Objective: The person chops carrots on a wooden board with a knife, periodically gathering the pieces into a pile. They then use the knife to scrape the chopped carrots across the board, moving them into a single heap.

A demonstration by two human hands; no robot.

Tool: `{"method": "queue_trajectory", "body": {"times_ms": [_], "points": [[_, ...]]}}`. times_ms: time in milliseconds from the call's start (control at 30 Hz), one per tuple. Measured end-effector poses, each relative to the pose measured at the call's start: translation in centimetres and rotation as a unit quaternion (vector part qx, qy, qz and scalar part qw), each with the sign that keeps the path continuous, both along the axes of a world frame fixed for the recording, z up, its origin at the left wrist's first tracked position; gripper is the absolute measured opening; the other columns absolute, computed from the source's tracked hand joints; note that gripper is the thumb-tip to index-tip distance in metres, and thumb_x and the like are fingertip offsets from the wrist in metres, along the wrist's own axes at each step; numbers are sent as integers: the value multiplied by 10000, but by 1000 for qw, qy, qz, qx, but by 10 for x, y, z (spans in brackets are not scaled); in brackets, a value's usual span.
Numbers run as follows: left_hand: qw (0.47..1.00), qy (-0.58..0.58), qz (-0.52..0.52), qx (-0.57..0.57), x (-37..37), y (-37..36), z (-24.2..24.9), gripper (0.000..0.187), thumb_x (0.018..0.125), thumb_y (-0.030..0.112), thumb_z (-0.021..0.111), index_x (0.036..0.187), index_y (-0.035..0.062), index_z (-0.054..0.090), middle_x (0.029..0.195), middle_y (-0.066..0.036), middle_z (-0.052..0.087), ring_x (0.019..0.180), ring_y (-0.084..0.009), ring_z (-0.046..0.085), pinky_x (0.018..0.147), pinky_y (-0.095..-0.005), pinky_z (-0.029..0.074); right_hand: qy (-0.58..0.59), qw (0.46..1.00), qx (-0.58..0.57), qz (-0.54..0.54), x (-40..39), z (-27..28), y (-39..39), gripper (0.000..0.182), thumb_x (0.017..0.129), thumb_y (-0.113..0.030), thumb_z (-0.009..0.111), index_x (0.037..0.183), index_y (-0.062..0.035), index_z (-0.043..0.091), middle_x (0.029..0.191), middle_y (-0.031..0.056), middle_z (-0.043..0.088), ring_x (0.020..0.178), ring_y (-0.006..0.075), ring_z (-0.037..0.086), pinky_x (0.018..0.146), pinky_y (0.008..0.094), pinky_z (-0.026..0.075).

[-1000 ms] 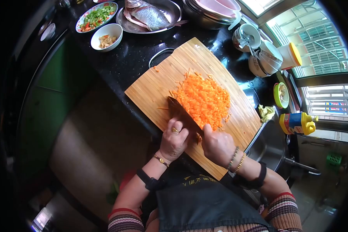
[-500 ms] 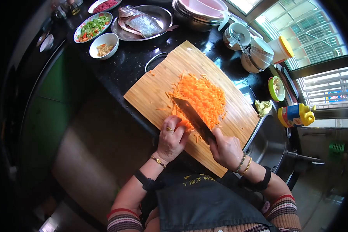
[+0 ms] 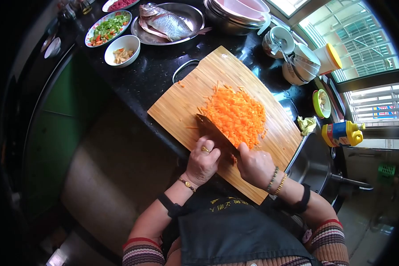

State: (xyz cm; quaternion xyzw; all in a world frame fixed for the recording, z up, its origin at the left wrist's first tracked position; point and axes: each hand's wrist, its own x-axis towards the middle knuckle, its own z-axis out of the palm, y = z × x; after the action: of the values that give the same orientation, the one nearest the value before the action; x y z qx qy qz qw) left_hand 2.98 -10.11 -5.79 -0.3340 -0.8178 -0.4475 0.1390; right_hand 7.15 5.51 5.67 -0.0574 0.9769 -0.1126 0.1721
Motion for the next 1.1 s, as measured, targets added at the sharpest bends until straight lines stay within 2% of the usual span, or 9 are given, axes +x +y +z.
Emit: {"method": "queue_trajectory", "body": {"times_ms": [133, 200, 333, 467, 667, 767, 833, 967, 1100], "points": [[1000, 5, -8, 2, -2, 1, 0, 126, 655, 10, 658, 740, 58, 580, 863, -86, 505, 913, -312, 541, 756, -379, 499, 36, 999, -16, -33, 5, -16, 1, 167, 825, -146, 559, 892, -39, 451, 512, 164, 518, 475, 361, 551, 455, 473, 429], [999, 10, -9, 38, -5, 1, 5, 189, 621, -22, 706, 760, 49, 598, 870, -78, 557, 911, -300, 562, 749, -363, 506, 69, 996, -40, -49, 8, -16, 6, 164, 832, -138, 560, 911, -41, 454, 511, 169, 514, 478, 373, 543, 458, 478, 420], [999, -9, -15, 38, -4, 1, 3, 190, 635, -30, 704, 768, 54, 597, 862, -77, 555, 902, -301, 563, 717, -362, 505, 59, 994, -54, -76, 17, 4, 7, 157, 837, -128, 557, 912, -43, 449, 513, 172, 511, 483, 380, 539, 463, 481, 412], [999, -18, -13, 45, -4, 1, 2, 213, 633, -21, 728, 781, 55, 595, 835, -68, 552, 894, -297, 564, 678, -359, 502, 48, 996, -58, -52, 19, 14, 6, 149, 835, -123, 546, 881, -39, 431, 506, 161, 506, 477, 368, 541, 455, 473, 413], [999, -8, -14, 45, -5, 1, 2, 205, 633, -23, 725, 780, 62, 611, 872, -69, 572, 904, -291, 563, 713, -369, 503, -2, 999, -23, -27, 9, 4, 2, 152, 826, -125, 542, 854, -34, 423, 504, 153, 515, 476, 347, 558, 449, 460, 427], [999, -6, -24, 39, -6, 0, 1, 141, 666, -9, 669, 780, 44, 605, 843, -94, 515, 934, -313, 548, 745, -371, 506, 5, 999, -21, -25, 1, -7, -7, 166, 821, -135, 556, 864, -40, 427, 512, 155, 518, 473, 345, 556, 443, 460, 424], [1000, -1, -24, 10, -4, -3, -1, 155, 656, -3, 687, 779, 40, 604, 857, -97, 527, 951, -319, 549, 761, -373, 509, 12, 999, -25, -30, 0, -10, -10, 169, 824, -145, 555, 852, -39, 425, 506, 150, 520, 471, 334, 563, 435, 451, 430], [999, 3, -20, 28, -5, -1, 9, 190, 646, 13, 709, 795, 31, 594, 901, -106, 529, 960, -321, 546, 774, -375, 504, 28, 998, -31, -40, 3, -12, -7, 170, 828, -150, 555, 845, -42, 425, 501, 145, 517, 474, 334, 565, 439, 452, 433], [999, -20, -44, 9, -7, -2, 11, 273, 634, 10, 728, 862, 39, 581, 974, -108, 523, 960, -315, 535, 804, -378, 484, 53, 995, -55, -66, 7, -16, 0, 161, 833, -150, 562, 870, -48, 444, 521, 163, 529, 500, 357, 567, 460, 462, 438]]}}
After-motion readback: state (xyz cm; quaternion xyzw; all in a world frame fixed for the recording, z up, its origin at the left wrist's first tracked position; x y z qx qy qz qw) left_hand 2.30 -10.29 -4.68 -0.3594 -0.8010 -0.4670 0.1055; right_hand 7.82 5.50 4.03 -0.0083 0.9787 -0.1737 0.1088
